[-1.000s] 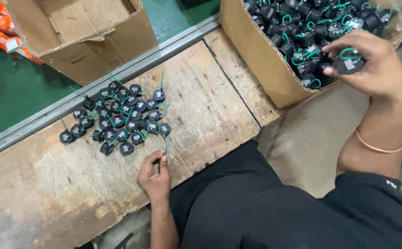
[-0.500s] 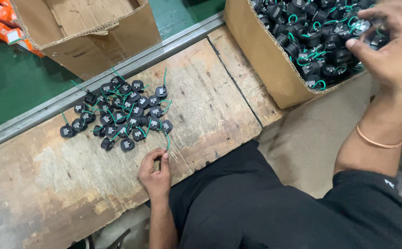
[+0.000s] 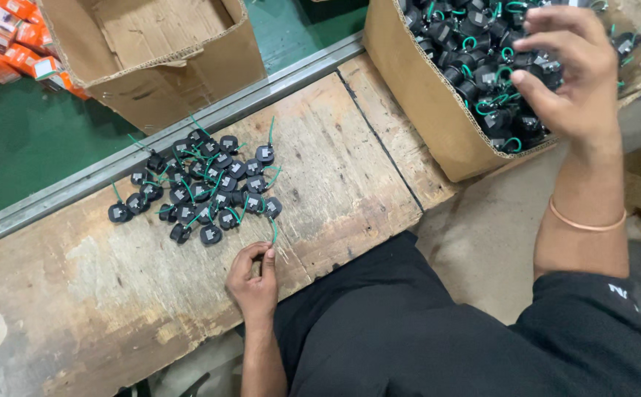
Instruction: The person picks small black electrical components with green wires one at a time from a pile on the workbench, briefly handles each, and places them into a cardboard box beside the bench. They continue transferring components from the pile into the box throughout the episode.
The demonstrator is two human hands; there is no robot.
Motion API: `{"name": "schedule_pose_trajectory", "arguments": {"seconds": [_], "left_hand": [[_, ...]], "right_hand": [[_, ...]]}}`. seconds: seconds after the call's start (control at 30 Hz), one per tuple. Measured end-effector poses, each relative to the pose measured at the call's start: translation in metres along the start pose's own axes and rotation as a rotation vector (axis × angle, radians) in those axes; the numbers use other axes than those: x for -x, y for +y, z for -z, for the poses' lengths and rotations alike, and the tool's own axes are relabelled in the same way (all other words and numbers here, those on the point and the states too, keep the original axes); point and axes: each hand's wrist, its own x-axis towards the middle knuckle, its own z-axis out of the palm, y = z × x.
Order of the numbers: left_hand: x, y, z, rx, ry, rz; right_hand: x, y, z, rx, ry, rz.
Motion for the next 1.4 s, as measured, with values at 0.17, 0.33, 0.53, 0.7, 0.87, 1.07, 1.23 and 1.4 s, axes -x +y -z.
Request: {"name": "schedule_pose_trajectory", "arguments": {"seconds": [0.17,0.33,0.53,0.7,0.87,1.07,1.23,1.4], "left_hand": [[0.000,0.000,0.000,-0.017,-0.005,-0.030],[0.000,0.002,-0.001,0.000,-0.001,-0.018],[0.000,-0.002,-0.003,0.023,0.010,-0.001],[0.002,-0.004,-0.003,0.008,0.032,0.014],[-0.006,0.011,-0.020,-0.013,-0.061,-0.096],[-0.022,0.054,-0.083,0.151,-0.447,-0.202],[-0.049,0.080,-0.163,0.240,-0.640,-0.396],[-0.076,0.095,-0.267,0.132,-0.681,-0.432]], "right_hand": [[0.035,-0.001,0.003,0.185,0.221,0.028],[0.067,-0.005,-0.027,0.081,0.408,0.108],[0.105,-0.047,-0.105,0.138,0.132,0.516],[0.115,-0.043,-0.142,0.222,0.079,0.479],[0.169,-0.024,-0.141,0.079,-0.078,0.462],[0.218,-0.002,-0.147,-0.439,0.296,-0.824],[0.170,0.002,-0.142,-1.167,0.523,-1.285],[0.129,-0.033,-0.166,-1.635,0.564,-1.031]]}}
